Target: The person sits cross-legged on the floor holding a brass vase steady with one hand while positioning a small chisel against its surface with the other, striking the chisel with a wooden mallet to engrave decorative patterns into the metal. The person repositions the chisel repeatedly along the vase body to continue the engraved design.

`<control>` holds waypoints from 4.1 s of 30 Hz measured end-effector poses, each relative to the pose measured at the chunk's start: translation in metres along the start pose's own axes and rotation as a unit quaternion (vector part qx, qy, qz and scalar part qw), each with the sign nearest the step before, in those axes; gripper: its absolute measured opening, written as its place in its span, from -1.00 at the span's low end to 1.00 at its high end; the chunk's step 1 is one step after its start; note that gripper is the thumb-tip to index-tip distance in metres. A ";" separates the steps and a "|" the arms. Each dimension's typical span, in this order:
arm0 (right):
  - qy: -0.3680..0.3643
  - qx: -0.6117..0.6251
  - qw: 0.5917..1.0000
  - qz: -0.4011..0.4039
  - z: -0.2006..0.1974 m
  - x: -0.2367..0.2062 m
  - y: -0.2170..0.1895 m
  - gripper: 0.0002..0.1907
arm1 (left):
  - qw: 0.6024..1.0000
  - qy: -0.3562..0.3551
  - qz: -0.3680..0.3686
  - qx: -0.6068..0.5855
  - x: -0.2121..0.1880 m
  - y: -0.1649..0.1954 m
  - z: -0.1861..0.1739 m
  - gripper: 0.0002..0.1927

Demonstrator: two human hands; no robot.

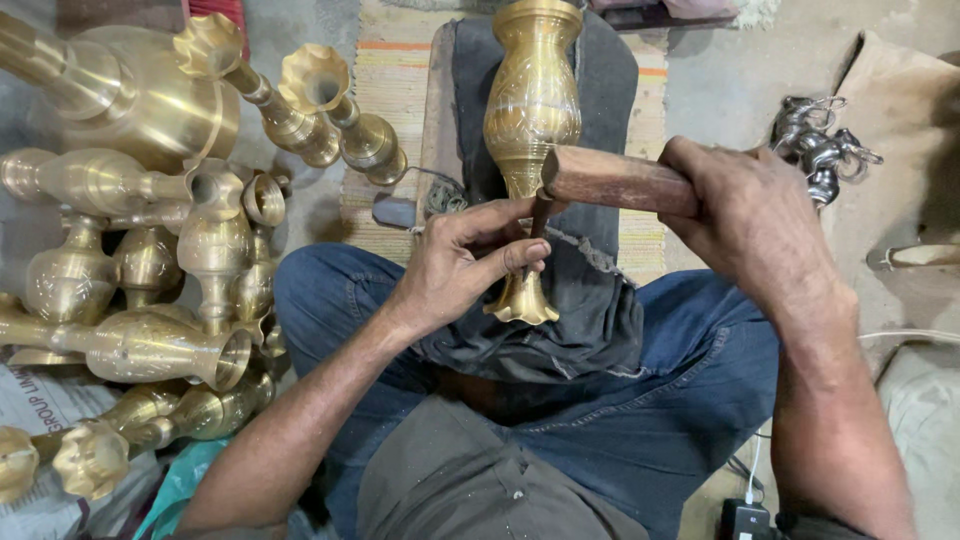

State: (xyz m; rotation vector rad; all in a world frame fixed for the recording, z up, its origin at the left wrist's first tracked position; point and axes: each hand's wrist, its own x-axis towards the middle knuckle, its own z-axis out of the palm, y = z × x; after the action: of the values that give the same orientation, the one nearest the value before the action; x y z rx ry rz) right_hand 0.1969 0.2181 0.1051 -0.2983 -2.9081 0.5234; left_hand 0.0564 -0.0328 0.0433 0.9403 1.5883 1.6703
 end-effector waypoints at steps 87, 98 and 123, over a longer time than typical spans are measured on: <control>0.058 0.037 0.997 0.028 -0.025 0.001 -0.032 -0.70 | 0.998 -0.051 0.042 0.002 0.000 -0.014 -0.007 -0.54; 0.044 0.075 0.994 0.071 -0.023 0.001 -0.025 -0.68 | 0.997 -0.052 0.048 -0.019 0.000 -0.022 -0.008 -0.51; 0.057 -0.140 0.985 -0.079 -0.033 -0.002 -0.029 -0.69 | 0.999 -0.036 0.015 -0.035 -0.002 -0.033 -0.011 -0.56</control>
State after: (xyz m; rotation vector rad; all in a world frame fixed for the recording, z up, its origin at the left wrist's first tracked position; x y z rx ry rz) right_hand 0.2010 0.2016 0.1455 -0.1271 -2.8568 0.0691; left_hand 0.0474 -0.0388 0.0099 0.9808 1.4647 1.6819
